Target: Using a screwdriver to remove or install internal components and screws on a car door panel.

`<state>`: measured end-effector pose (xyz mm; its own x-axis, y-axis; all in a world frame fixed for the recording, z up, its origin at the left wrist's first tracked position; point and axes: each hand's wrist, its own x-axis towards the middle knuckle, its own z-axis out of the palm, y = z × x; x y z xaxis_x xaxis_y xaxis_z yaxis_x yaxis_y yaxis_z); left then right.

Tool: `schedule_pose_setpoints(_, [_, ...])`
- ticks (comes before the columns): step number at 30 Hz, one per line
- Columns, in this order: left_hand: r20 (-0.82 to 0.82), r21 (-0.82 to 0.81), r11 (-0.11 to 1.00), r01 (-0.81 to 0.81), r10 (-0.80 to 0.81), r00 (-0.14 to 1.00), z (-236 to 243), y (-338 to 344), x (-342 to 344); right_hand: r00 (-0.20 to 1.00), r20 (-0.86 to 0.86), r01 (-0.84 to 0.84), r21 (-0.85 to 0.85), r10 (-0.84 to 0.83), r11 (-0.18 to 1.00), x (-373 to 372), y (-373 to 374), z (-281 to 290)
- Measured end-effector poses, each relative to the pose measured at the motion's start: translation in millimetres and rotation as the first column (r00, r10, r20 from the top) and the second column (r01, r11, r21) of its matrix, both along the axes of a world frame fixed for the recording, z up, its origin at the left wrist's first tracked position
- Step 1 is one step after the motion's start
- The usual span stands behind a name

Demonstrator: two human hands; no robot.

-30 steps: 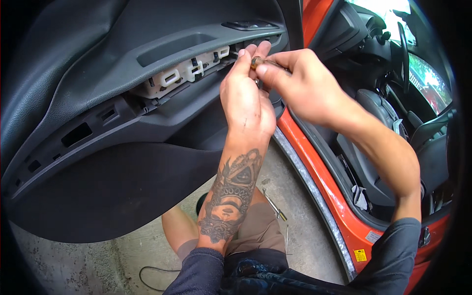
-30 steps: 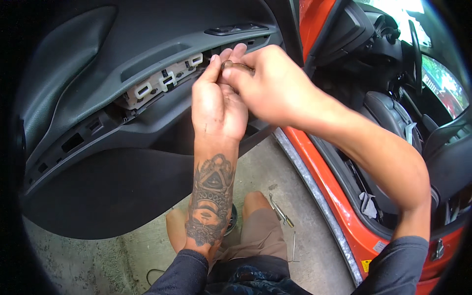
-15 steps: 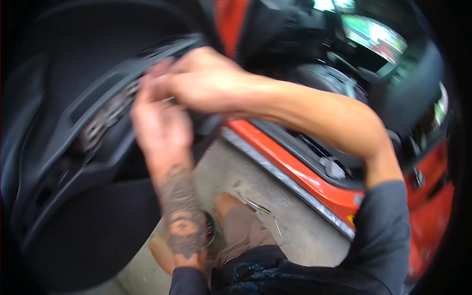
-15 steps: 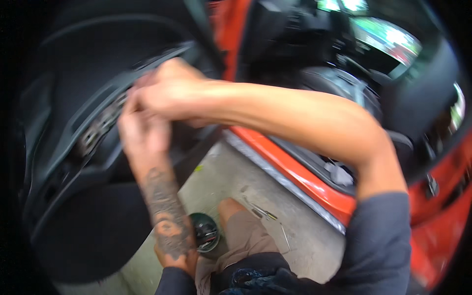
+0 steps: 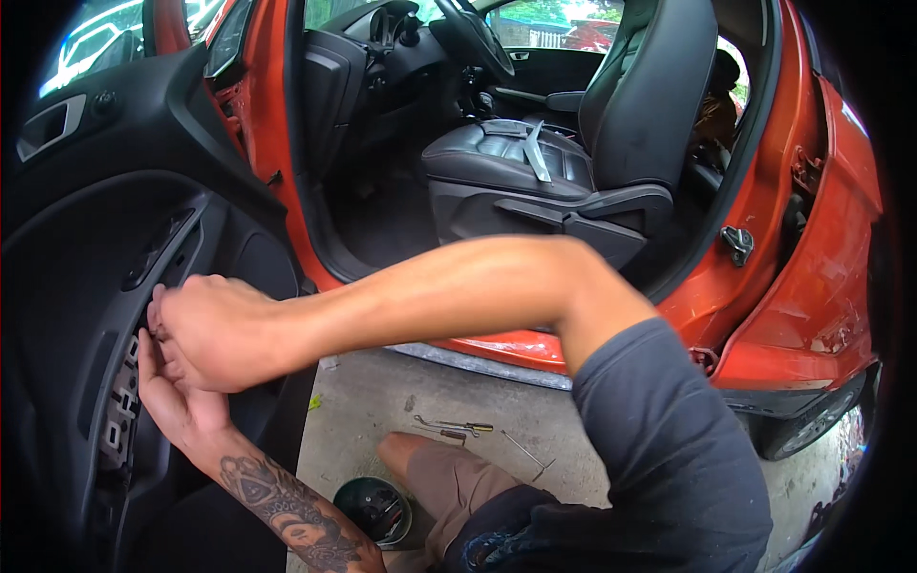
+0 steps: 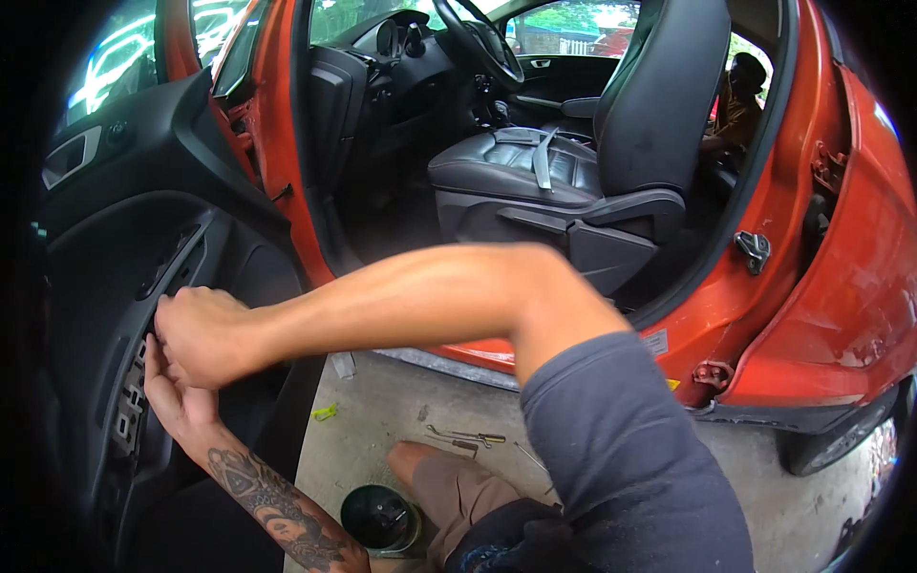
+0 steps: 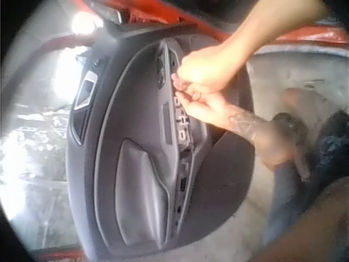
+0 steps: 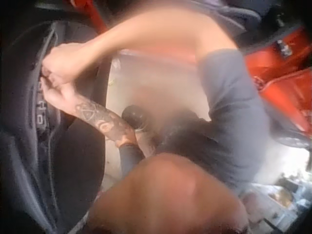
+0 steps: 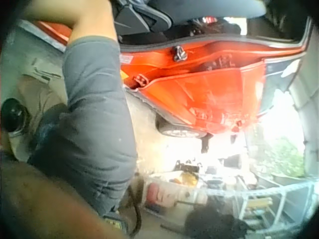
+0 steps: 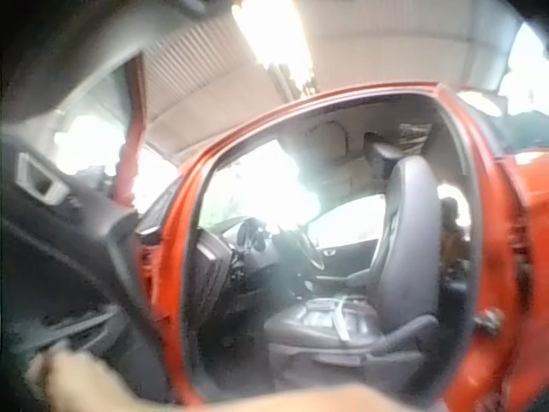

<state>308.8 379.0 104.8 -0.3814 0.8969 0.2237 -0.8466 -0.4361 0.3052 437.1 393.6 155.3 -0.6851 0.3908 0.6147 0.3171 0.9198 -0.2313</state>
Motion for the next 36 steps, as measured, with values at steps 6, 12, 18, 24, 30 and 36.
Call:
schedule_pose_setpoints(6, [-0.143, 0.016, 0.992, -0.122, 0.123, 0.982, -8.1, 9.8, -3.7, 0.951, -0.310, -0.199, -0.568, 0.017, 0.799, -7.1, -1.6, -1.7])
schedule_pose_setpoints(12, [-0.691, 0.567, 0.649, -0.507, 0.710, 0.136, -35.5, -0.2, 6.4, 0.992, 0.011, 0.075, 0.743, -0.124, 0.665, 10.0, 4.1, -7.7])
schedule_pose_setpoints(18, [-0.421, 0.221, 0.969, -0.113, 0.199, 0.885, -16.4, 2.7, -2.2, 0.948, 0.291, -0.141, 0.743, -0.126, 0.654, 7.8, 9.1, -2.4])
schedule_pose_setpoints(24, [-0.036, 0.059, 0.998, 0.001, 0.001, 0.999, -3.0, -2.0, 10.7, 0.978, -0.206, -0.109, -0.647, -0.036, 0.755, -4.0, -8.8, 12.6])
schedule_pose_setpoints(30, [-0.189, -0.036, 0.981, -0.188, 0.178, 0.966, 0.4, 3.6, 22.0, 0.974, 0.196, -0.027, 0.583, -0.109, 0.812, 13.7, 4.6, 7.8])
schedule_pose_setpoints(36, [-0.036, 0.039, 0.988, -0.151, 0.153, 0.988, 0.3, 6.8, 25.9, 0.944, 0.189, -0.051, 0.893, -0.272, 0.447, 12.0, 17.0, 1.8])
